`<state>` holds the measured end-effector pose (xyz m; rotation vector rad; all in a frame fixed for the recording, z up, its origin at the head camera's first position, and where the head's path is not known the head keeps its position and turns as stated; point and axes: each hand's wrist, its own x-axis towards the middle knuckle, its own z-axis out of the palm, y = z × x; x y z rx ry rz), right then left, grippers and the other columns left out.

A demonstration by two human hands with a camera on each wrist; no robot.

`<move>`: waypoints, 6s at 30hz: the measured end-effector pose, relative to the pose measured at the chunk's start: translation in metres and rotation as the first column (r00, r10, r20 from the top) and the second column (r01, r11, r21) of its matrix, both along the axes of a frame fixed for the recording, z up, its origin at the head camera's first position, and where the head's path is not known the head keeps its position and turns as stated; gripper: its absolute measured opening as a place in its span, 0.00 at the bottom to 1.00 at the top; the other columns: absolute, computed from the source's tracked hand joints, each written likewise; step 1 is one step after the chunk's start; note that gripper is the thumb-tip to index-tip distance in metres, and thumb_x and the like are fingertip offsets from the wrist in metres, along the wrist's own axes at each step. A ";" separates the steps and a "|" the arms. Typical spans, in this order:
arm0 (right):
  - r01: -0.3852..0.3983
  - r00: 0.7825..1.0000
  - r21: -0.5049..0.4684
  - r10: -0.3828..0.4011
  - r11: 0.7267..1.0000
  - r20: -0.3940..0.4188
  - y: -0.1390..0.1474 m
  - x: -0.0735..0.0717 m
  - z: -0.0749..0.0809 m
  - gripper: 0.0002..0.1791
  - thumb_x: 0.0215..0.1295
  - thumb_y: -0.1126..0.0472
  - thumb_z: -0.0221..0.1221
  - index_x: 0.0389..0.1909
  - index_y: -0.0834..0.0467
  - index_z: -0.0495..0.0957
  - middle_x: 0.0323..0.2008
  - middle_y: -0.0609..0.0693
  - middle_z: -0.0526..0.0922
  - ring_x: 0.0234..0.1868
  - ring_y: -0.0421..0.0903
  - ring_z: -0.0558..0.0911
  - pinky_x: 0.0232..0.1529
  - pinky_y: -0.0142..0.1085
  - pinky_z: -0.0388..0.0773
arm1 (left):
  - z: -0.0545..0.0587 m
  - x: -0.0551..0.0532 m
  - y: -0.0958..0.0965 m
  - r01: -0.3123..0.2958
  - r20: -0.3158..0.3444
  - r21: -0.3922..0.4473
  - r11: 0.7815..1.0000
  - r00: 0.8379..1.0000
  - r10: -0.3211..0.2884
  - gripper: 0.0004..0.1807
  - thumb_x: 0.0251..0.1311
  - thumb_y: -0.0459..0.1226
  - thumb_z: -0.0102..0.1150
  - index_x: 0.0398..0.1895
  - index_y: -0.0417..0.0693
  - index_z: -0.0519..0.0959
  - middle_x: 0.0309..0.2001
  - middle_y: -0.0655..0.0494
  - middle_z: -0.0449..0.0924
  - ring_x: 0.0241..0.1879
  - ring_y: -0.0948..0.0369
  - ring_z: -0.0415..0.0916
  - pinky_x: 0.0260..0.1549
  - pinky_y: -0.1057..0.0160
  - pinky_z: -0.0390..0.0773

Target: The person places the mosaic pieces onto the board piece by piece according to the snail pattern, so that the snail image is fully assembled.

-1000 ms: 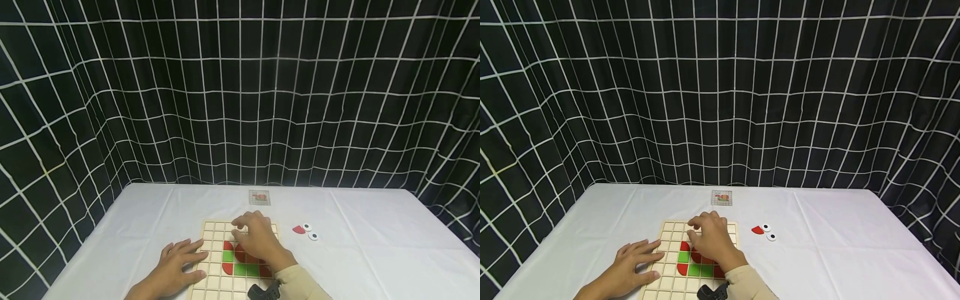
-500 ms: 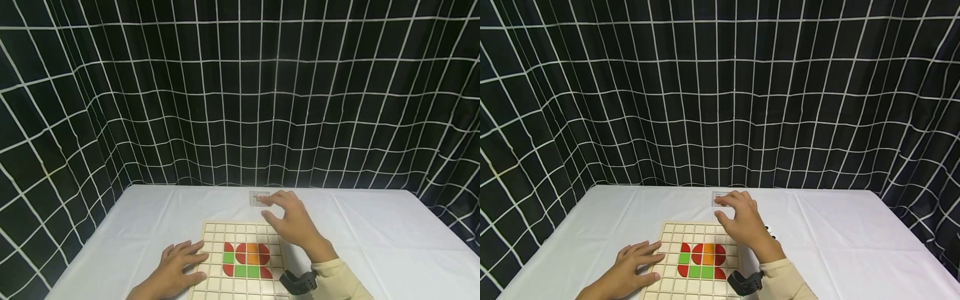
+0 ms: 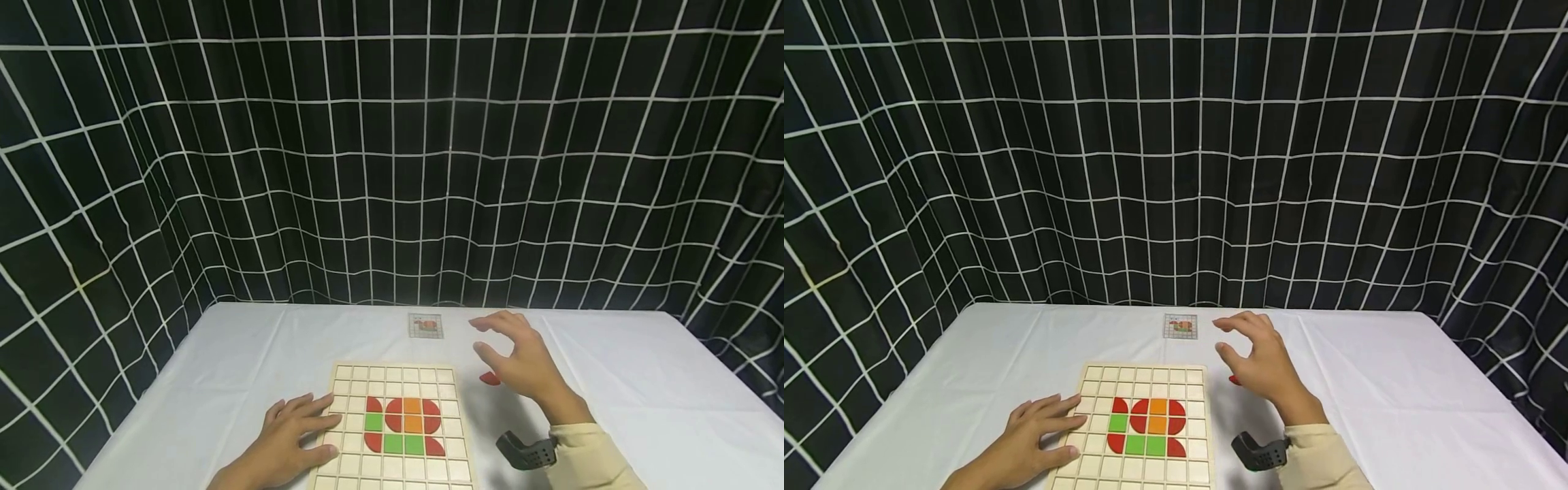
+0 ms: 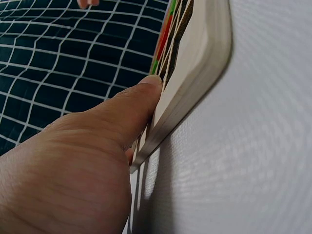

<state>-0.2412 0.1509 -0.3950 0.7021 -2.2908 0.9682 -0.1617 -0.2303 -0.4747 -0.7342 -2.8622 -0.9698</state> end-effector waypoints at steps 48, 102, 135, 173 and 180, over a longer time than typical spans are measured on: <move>0.107 0.944 0.338 -0.202 0.935 0.259 0.022 -0.017 -0.069 0.11 0.53 0.62 0.67 0.40 0.54 0.85 0.26 0.39 0.75 0.34 0.44 0.66 0.37 0.47 0.60 | 0.001 -0.001 0.001 -0.019 0.018 -0.009 1.000 1.000 0.019 0.30 0.57 0.58 0.60 0.57 0.51 0.80 0.69 0.52 0.64 0.68 0.42 0.52 0.59 0.34 0.36; -0.133 0.938 0.048 0.142 0.990 -0.315 -0.046 0.026 0.035 0.11 0.49 0.64 0.71 0.35 0.55 0.84 0.32 0.40 0.81 0.39 0.44 0.70 0.41 0.53 0.56 | -0.002 -0.003 -0.001 -0.015 0.007 -0.006 1.000 1.000 0.015 0.30 0.58 0.60 0.59 0.57 0.53 0.80 0.69 0.54 0.64 0.68 0.43 0.52 0.59 0.32 0.36; -0.250 0.947 0.021 0.249 0.968 -0.202 -0.139 0.024 0.001 0.11 0.53 0.60 0.69 0.38 0.57 0.84 0.34 0.43 0.80 0.42 0.43 0.72 0.48 0.54 0.64 | 0.000 -0.002 -0.001 -0.004 -0.019 -0.027 1.000 1.000 0.003 0.31 0.59 0.60 0.58 0.58 0.52 0.79 0.68 0.53 0.65 0.68 0.43 0.53 0.58 0.31 0.38; -0.208 0.962 0.350 0.127 0.913 0.240 -0.157 0.019 -0.064 0.14 0.58 0.54 0.66 0.44 0.54 0.85 0.40 0.40 0.80 0.39 0.39 0.68 0.43 0.40 0.67 | 0.000 -0.002 -0.001 -0.005 -0.002 -0.029 1.000 1.000 0.005 0.32 0.58 0.62 0.56 0.58 0.54 0.79 0.69 0.53 0.63 0.68 0.42 0.52 0.58 0.29 0.37; -0.218 0.967 0.299 0.164 0.929 0.195 -0.153 0.017 -0.057 0.15 0.59 0.54 0.66 0.45 0.56 0.84 0.39 0.42 0.80 0.38 0.40 0.68 0.39 0.38 0.66 | -0.002 -0.002 -0.001 -0.007 -0.011 -0.026 1.000 1.000 0.007 0.31 0.58 0.62 0.56 0.58 0.54 0.79 0.69 0.53 0.64 0.68 0.41 0.53 0.57 0.29 0.37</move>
